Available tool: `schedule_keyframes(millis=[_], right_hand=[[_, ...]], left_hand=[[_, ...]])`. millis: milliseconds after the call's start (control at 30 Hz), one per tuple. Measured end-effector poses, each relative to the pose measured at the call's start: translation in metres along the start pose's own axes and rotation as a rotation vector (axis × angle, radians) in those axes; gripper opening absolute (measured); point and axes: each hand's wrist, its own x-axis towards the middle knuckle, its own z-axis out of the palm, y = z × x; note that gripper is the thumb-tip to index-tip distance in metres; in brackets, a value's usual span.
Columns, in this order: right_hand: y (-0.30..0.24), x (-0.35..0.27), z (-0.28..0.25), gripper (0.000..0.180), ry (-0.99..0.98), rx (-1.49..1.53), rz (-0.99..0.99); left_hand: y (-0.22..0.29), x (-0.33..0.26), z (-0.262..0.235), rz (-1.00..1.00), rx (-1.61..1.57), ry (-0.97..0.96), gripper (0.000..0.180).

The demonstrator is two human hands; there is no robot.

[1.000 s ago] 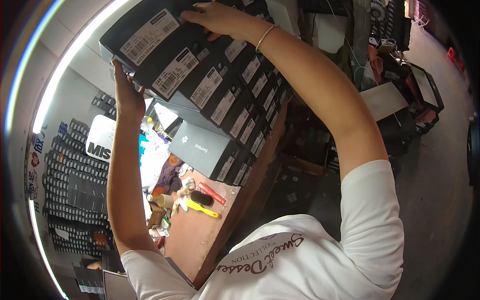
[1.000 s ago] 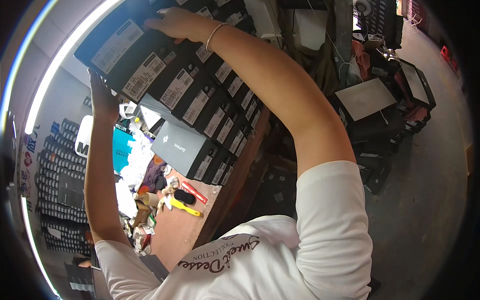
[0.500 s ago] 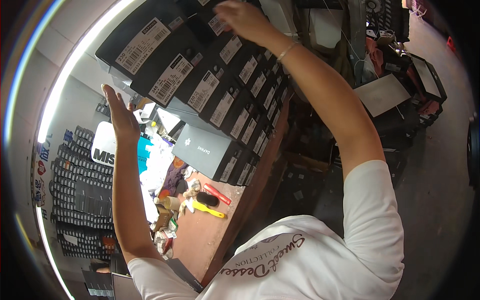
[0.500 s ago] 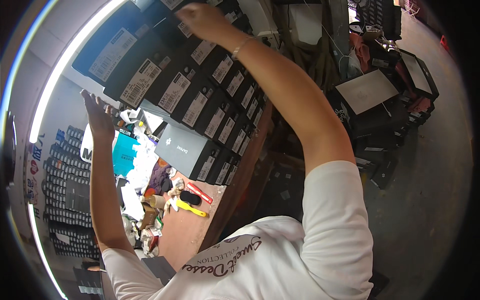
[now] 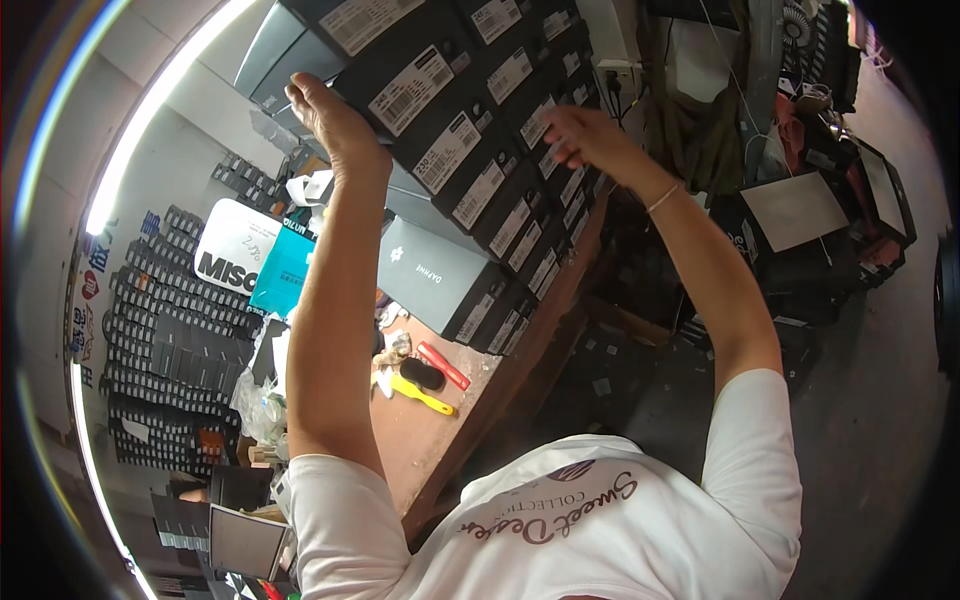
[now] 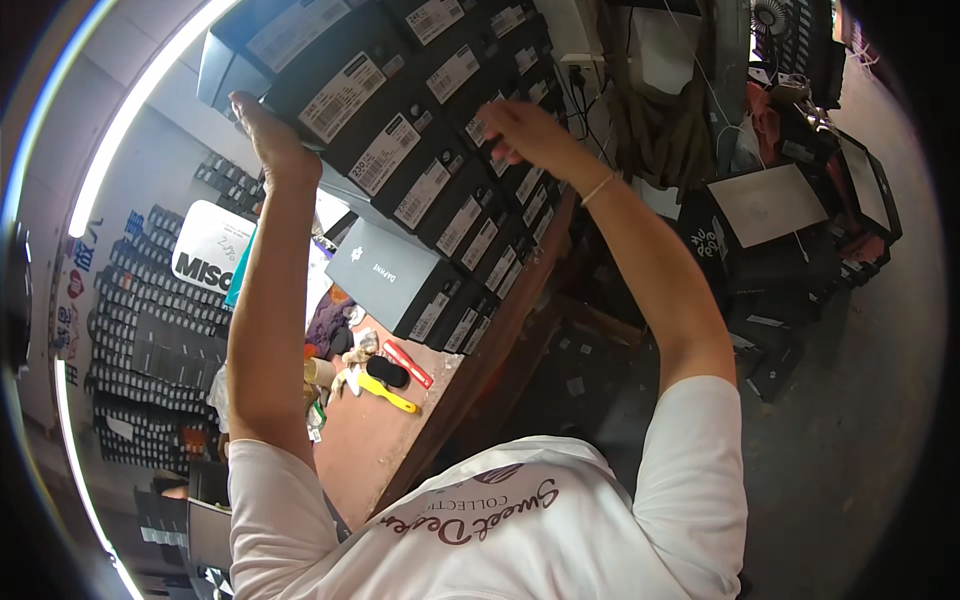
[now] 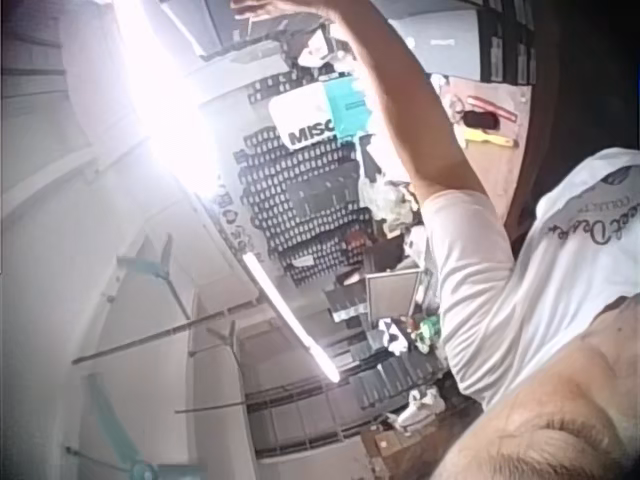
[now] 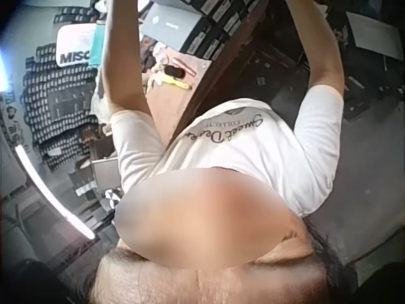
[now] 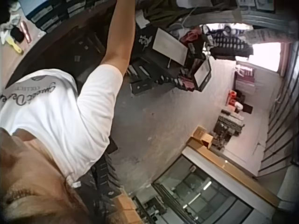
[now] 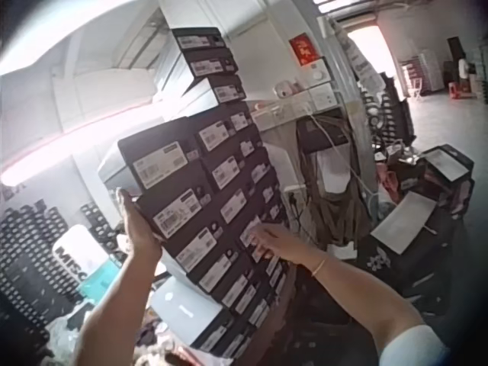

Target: Pack silver high-heeled shoes into boxes with protective wrapping.

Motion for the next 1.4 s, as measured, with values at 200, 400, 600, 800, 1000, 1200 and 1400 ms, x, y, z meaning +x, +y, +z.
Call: schedule_keyframes(millis=[200,400,600,800,1000,1200,1400], right_hand=[[0.110,-0.099,0.034,0.040,0.093,0.285,0.239],[0.314,-0.351,0.126,0.019,-0.241,0.045,0.948],[0.355,-0.431,0.147,0.021,-0.099,-0.097,1.182],[0.316,-0.307,0.183,0.020,-0.194,-0.406,0.894],[0.261,-0.242,0.342,0.023,-0.275,-0.279,0.741],[0.164,-0.305,0.605,0.040,-1.075,0.017,0.735],[0.135,-0.336,0.733,0.068,-1.045,0.346,0.912]], left_hand=[[-0.040,-0.024,-0.133,0.058,0.183,-0.251,0.070],[-0.096,-0.099,-0.502,-0.090,0.958,0.113,0.075],[-0.044,-0.320,-0.788,-0.744,1.508,0.442,0.061],[0.011,-0.523,-0.930,-1.502,1.889,0.747,0.066],[0.024,-0.482,-0.782,-1.301,0.825,0.963,0.073],[0.077,-0.519,-0.867,-1.173,0.654,0.712,0.068],[0.017,-0.513,-0.764,-1.010,0.146,0.822,0.055]])
